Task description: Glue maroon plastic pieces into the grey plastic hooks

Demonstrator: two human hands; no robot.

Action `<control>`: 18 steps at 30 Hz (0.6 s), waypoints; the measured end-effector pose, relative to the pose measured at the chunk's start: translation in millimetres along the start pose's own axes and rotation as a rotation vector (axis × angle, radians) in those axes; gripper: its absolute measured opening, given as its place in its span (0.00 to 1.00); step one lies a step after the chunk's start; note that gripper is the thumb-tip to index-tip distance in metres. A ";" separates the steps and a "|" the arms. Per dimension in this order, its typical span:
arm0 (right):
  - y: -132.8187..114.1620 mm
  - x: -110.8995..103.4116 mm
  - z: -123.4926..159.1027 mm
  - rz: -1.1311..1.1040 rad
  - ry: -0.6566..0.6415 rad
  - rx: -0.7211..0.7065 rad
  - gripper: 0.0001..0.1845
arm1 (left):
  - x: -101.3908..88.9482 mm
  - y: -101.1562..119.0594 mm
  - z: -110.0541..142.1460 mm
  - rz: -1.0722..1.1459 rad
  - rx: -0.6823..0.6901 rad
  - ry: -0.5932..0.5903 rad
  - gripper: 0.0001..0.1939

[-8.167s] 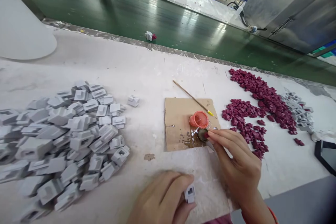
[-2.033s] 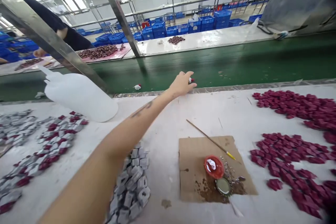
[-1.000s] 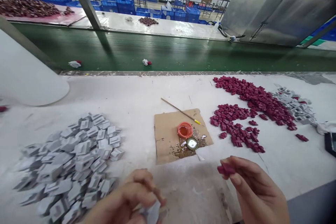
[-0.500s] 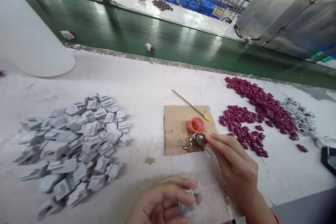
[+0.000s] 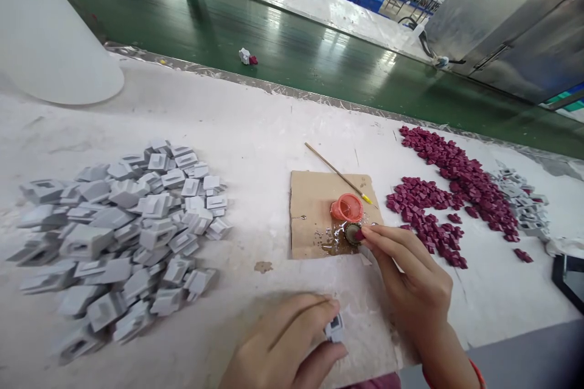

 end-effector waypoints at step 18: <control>-53.3 -8.4 33.4 -0.235 0.000 0.189 0.09 | 6.3 0.8 -2.9 -0.001 -0.125 0.018 0.07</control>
Point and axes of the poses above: each hand's wrist, its own z-axis away from the middle knuckle, its own x-axis out of the palm, y = z × x, the point moved 4 cm from there along -z, towards the middle knuckle, and after that the axes turned 9 degrees about -z, right-handed, at the moved point
